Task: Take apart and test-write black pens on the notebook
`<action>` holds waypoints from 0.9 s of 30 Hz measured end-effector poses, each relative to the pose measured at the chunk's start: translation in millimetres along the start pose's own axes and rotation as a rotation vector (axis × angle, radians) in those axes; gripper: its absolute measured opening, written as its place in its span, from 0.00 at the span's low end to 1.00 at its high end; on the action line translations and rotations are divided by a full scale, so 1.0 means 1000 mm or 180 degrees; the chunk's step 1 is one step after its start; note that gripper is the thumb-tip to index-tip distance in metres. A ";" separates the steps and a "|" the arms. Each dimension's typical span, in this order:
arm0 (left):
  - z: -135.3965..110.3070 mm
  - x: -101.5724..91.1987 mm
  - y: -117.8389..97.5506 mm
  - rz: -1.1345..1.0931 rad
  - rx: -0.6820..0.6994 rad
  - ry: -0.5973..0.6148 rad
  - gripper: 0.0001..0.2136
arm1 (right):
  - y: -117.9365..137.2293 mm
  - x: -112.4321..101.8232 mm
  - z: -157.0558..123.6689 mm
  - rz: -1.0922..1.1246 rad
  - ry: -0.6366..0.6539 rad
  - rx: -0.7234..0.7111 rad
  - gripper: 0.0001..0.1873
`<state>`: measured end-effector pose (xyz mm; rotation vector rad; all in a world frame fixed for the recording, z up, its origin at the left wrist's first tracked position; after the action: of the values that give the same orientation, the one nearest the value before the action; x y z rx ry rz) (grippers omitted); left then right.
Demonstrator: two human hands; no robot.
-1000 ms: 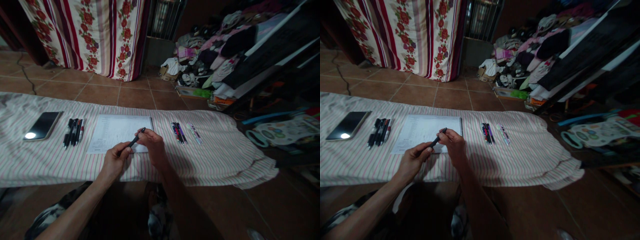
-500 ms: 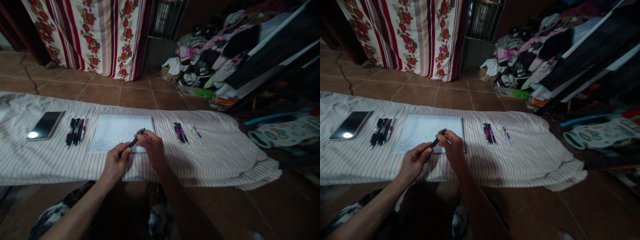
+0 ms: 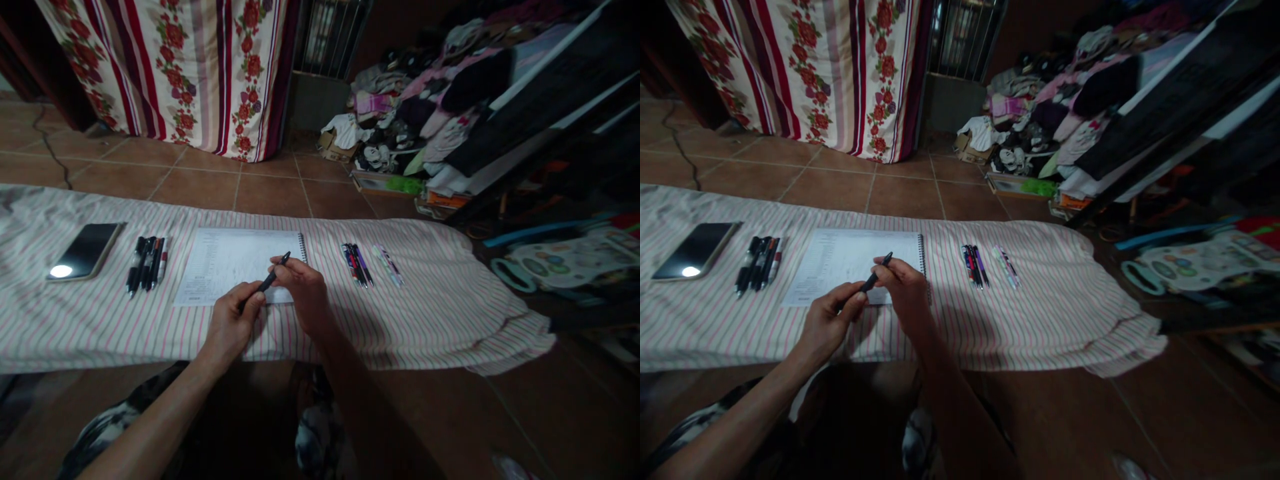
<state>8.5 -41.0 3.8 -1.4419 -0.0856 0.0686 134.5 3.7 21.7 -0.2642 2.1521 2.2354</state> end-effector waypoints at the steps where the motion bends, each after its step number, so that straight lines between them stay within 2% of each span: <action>1: 0.000 0.002 -0.001 -0.0120 -0.0074 -0.0049 0.11 | 0.000 0.000 0.000 -0.0062 -0.0013 -0.0058 0.13; 6: 0.001 0.008 -0.007 -0.0777 -0.0629 -0.0276 0.13 | -0.001 -0.001 0.003 -0.0103 -0.0034 -0.0073 0.12; 10: 0.002 0.009 -0.004 -0.0873 -0.0749 -0.0285 0.14 | -0.002 0.002 0.004 -0.0043 0.0006 -0.0027 0.11; 13: 0.002 0.006 0.000 -0.0328 -0.0523 -0.0379 0.12 | -0.004 0.007 0.004 -0.0029 -0.0096 0.0004 0.10; 16: 0.003 0.004 0.003 0.0538 0.0032 -0.0496 0.09 | -0.005 0.013 0.004 0.0104 -0.0305 0.0051 0.09; 19: 0.002 0.004 0.003 0.1085 0.0421 -0.0378 0.08 | -0.006 0.014 0.004 0.0097 -0.0468 0.0121 0.12; 22: 0.001 0.005 0.003 0.1276 0.0583 -0.0349 0.08 | -0.007 0.014 0.003 -0.0114 -0.0565 0.0249 0.14; 27: -0.001 0.007 0.005 0.1257 0.0558 -0.0346 0.07 | -0.011 0.015 0.002 -0.0340 -0.0543 0.0243 0.16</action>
<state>15.4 -40.5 -1.1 -1.2625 0.1152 0.4677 121.4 4.3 9.2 -0.1748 2.0779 2.0342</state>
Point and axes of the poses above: each hand's wrist, its own z-axis towards the middle knuckle, its own x-axis out of the palm, y = z × x, the point moved 1 cm from there along z, towards the middle knuckle, and after that the axes turned 13 degrees about -z, right-handed, at the moved point
